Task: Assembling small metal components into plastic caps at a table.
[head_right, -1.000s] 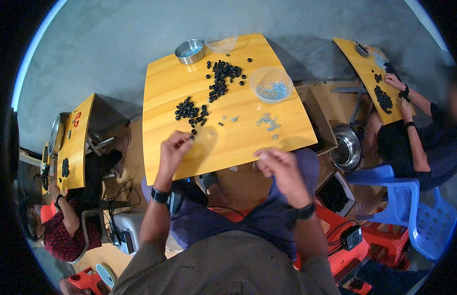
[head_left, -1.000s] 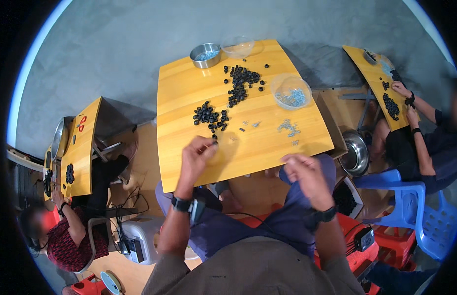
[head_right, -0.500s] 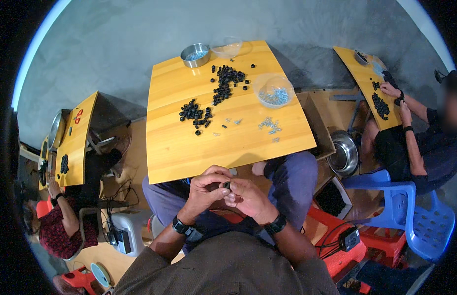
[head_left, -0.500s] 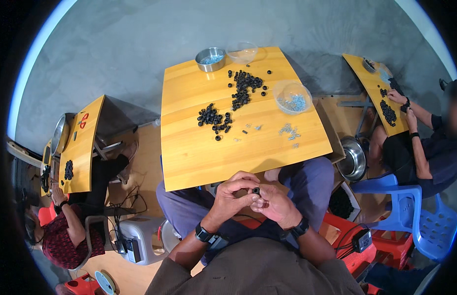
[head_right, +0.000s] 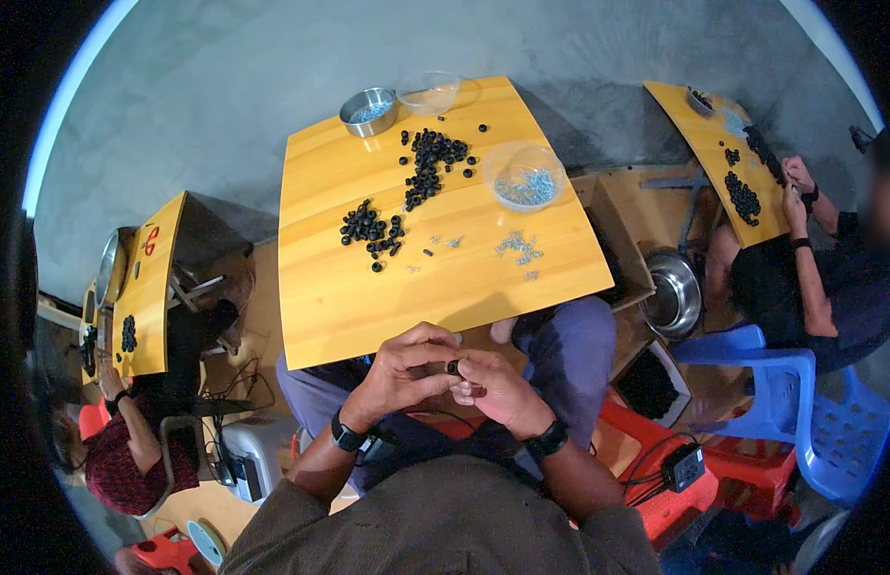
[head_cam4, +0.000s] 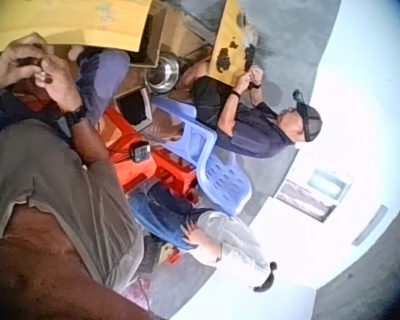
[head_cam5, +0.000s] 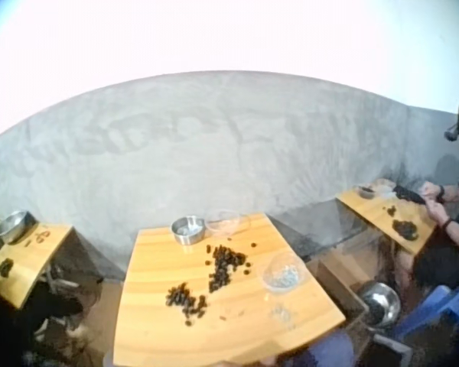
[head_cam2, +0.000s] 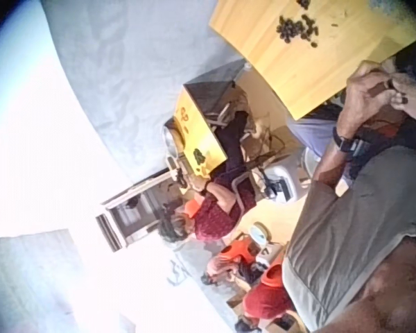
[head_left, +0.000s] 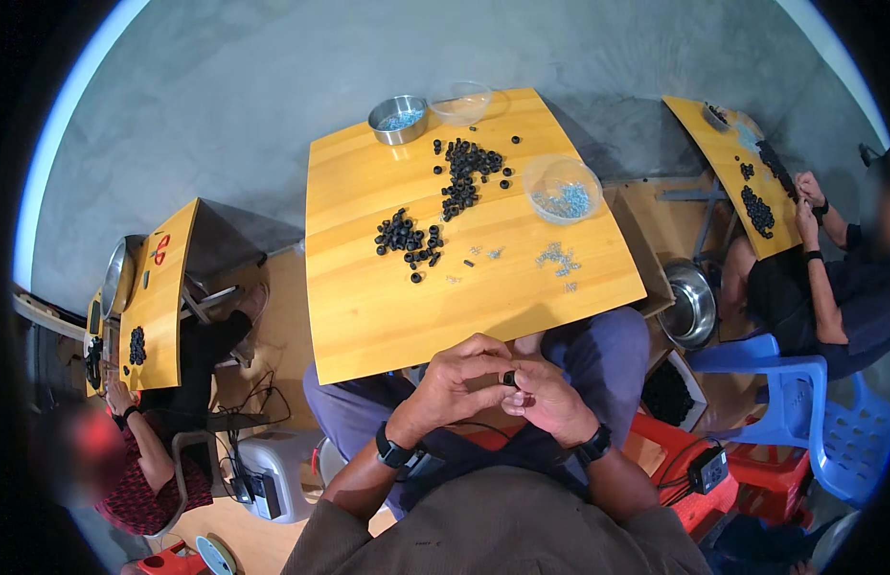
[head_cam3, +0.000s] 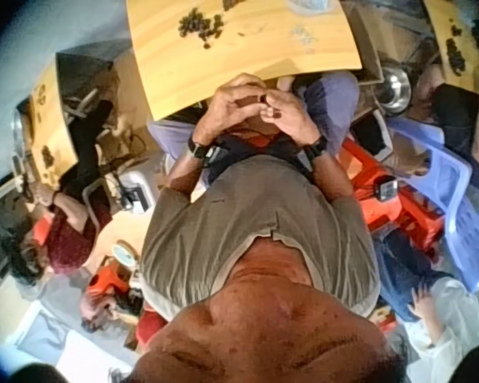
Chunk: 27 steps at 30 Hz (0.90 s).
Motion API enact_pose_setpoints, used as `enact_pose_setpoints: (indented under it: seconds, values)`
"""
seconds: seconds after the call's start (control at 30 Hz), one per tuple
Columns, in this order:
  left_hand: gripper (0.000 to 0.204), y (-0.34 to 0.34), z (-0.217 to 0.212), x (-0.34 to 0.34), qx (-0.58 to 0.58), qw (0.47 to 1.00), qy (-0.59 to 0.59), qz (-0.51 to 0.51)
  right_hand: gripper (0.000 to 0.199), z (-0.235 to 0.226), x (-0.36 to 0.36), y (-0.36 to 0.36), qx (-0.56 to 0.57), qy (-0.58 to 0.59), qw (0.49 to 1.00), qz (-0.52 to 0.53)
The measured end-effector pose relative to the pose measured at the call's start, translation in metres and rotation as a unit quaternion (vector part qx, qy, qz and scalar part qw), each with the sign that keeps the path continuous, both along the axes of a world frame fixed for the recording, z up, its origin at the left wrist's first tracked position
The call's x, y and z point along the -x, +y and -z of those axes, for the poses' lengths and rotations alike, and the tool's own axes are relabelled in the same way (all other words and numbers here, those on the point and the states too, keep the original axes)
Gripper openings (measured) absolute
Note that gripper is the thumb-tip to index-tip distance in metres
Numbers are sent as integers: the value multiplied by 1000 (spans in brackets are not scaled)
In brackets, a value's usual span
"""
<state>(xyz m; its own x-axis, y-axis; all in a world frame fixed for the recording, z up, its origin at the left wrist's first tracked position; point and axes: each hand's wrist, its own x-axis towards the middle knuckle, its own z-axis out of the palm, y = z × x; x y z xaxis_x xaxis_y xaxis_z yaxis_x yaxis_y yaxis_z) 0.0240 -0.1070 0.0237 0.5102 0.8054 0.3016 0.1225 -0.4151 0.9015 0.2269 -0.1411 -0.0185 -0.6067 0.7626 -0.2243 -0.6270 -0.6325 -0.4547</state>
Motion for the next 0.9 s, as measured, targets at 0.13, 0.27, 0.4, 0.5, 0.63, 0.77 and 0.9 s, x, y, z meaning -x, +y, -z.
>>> enact_pose_setpoints:
  seconds: [0.13, 0.27, 0.4, 0.5, 0.63, 0.77, 0.9]
  values:
    - [34, 1, 7, -6, 25, 1000, -12, -9, 29, 6, -4, 5, 7, 3, 1000, -5]
    - [27, 18, 6, -4, 41, 998, -12, -48, 27, 11, -16, 16, -8, 16, 999, 28]
    - [12, 59, 31, 30, 17, 951, 111, -289, 24, 0, -56, 41, -63, 6, 993, 100]
    - [14, 88, 35, 47, -58, 907, 208, -361, 25, -7, -93, 47, -86, -32, 985, 145]
    - [15, 111, 28, 40, -82, 885, 289, -355, 33, 10, -116, 49, -113, -19, 978, 176]
    - [15, 123, 45, 35, -137, 855, 347, -360, 37, 16, -118, 50, -133, -10, 978, 163]
    - [15, 115, 43, 29, -96, 862, 367, -337, 31, 20, -121, 50, -127, 34, 978, 165]
